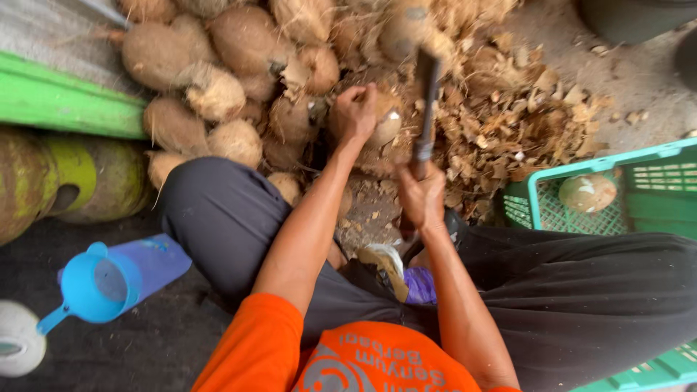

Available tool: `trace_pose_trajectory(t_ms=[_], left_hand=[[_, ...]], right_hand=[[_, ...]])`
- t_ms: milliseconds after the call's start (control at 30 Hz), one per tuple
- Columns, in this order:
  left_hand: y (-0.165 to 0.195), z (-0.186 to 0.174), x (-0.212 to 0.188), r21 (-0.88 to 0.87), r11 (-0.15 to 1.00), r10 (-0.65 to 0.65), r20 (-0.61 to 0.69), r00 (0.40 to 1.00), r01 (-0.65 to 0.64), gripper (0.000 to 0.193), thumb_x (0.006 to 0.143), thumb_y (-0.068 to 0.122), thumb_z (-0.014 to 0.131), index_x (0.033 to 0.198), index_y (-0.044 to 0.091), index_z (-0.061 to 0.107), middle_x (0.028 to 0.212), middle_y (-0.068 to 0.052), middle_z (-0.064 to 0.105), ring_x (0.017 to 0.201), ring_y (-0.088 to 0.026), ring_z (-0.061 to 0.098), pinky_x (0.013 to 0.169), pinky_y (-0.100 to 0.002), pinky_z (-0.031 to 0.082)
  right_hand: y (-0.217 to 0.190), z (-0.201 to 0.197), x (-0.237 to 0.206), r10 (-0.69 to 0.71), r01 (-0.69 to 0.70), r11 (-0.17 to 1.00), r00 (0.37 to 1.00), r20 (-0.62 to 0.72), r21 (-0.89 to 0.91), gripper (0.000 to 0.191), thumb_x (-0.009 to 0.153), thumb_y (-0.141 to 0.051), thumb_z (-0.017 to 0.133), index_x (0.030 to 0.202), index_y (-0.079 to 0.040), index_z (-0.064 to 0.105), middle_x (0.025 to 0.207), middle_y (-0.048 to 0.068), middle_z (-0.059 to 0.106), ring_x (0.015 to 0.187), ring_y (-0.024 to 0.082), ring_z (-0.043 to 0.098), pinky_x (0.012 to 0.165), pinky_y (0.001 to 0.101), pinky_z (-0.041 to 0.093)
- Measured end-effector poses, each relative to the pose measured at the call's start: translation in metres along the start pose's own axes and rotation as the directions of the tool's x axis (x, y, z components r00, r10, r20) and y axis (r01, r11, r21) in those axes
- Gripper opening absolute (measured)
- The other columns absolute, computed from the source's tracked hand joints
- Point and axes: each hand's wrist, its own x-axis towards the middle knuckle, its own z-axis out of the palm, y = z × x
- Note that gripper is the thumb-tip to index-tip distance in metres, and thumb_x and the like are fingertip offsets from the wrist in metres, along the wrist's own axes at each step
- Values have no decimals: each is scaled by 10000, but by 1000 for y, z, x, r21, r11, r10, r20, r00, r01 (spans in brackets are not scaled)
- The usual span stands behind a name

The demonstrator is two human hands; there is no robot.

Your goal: The person sits on the ground and trims the outer husk off coconuts one at a time using a heavy bladed machete, striking the husk and rotating the coconut between strikes. Trimmed coconuts are placed into a green plastic crate beside them.

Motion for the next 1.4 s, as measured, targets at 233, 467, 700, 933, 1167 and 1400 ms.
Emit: trace_pose_trajectory(t_ms=[233,467,700,933,1167,1400], left_hand=[[-5,3,-5,-156,987,25,33,999,-20,449,906,564,526,857,165,725,802,42,736,568,-122,653,448,-342,492],[-9,6,-6,13,999,-46,23,999,46,527,962,610,516,845,141,727,691,37,601,575,-121,549,488,-330,444],[-7,4,-11,45,991,-131,100,986,127,401,953,600,488,1003,246,669,639,7,620,533,-172,506,455,-371,352],[-10,4,-7,78,997,-1,-20,1000,3,435,961,561,526,811,197,710,717,44,655,565,-112,561,451,-314,422],[-12,1,-11,26,996,84,29,996,-85,441,953,575,529,839,197,725,733,12,694,637,-148,608,583,-359,478],[-31,-25,-8,-6,1000,-30,27,999,30,583,927,696,543,877,131,679,843,-57,691,756,-190,624,720,-419,521]], right_hand=[[-6,3,5,251,-221,928,966,66,-301,183,977,-230,643,808,-161,627,584,-3,565,425,112,437,372,299,403],[0,6,7,-71,64,988,997,-38,-143,327,1007,-269,657,744,-84,603,612,12,570,484,110,482,438,335,445],[-2,5,9,253,-236,885,967,-11,-401,390,1013,-370,675,764,-83,583,628,34,574,491,146,468,445,373,426],[12,1,7,44,-41,985,999,19,-170,310,989,-304,701,810,-71,602,640,39,574,510,155,490,484,345,449],[31,-6,10,316,-276,892,947,59,-357,198,971,-248,681,882,-92,599,629,38,522,477,154,468,426,360,464],[31,-1,3,319,-295,942,934,159,-158,285,959,-255,710,809,-50,581,552,37,494,396,126,424,366,355,348]])
